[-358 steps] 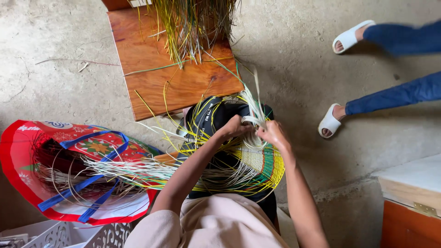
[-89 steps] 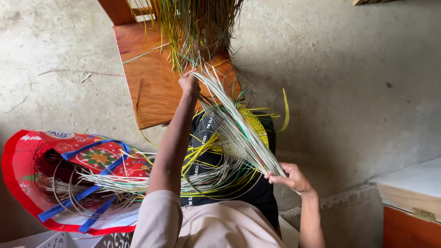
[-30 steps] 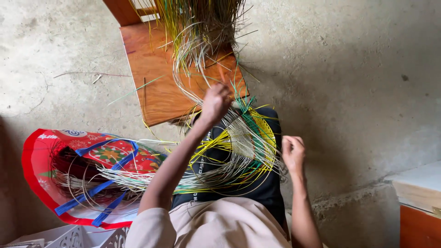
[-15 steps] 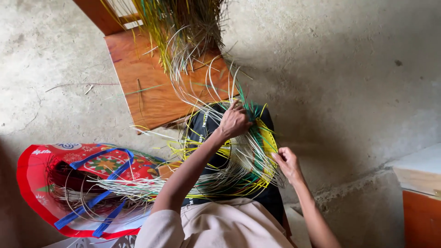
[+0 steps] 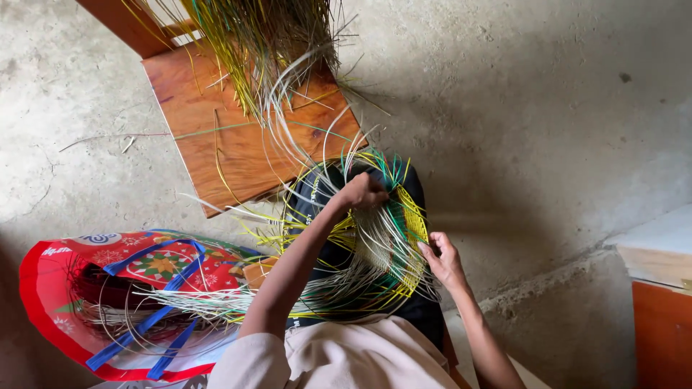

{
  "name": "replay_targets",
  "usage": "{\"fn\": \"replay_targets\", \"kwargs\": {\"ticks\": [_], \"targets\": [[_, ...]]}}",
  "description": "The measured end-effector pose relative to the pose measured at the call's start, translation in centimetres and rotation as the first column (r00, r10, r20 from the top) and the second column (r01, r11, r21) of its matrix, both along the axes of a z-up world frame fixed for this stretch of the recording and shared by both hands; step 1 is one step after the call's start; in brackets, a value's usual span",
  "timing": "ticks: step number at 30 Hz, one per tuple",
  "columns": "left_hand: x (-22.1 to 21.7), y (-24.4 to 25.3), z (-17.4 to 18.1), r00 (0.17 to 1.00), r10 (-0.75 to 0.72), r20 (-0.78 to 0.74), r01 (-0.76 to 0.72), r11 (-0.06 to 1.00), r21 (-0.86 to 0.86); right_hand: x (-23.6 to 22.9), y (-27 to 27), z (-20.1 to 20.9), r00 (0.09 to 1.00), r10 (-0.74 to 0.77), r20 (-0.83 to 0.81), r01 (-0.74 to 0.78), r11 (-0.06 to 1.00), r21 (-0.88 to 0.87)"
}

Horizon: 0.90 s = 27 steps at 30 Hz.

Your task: Weaving colorful flexible strands into a circular pattern to create an object.

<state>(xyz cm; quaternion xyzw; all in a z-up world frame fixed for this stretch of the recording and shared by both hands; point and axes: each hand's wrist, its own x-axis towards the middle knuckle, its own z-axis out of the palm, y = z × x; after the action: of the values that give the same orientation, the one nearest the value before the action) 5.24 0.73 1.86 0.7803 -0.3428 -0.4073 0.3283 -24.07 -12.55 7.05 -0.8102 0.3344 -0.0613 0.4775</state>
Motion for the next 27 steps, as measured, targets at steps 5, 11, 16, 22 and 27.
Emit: {"fn": "replay_targets", "kwargs": {"ticks": [5,11,16,22,27], "targets": [[-0.7,1.6,-1.3,0.929,0.08,-0.361,-0.134,0.983,-0.127,4.4,1.2,7.3,0.99,0.066,-0.121,-0.051,0.99,0.128],[-1.1,1.8,0.9,0.85,0.13,-0.511,-0.218,0.969,-0.117,8.4,-0.3,4.0,0.985,0.041,0.167,-0.076,0.974,0.213],[-1.8,0.7,-2.1,0.851,0.097,-0.517,-0.2,0.969,-0.148,8.2,-3.9,0.6,0.998,0.032,-0.059,-0.052,0.924,-0.378],[-2.3,-0.3,-4.5,0.83,0.097,-0.549,-0.222,0.961,-0.166,7.6,-1.7,6.6,0.959,-0.047,-0.281,-0.177,0.674,-0.717],[-2.4,0.0,-4.0,0.832,0.084,-0.548,-0.228,0.952,-0.202,7.7,1.9,11.4,0.981,0.171,0.092,-0.089,0.82,-0.565]]}}
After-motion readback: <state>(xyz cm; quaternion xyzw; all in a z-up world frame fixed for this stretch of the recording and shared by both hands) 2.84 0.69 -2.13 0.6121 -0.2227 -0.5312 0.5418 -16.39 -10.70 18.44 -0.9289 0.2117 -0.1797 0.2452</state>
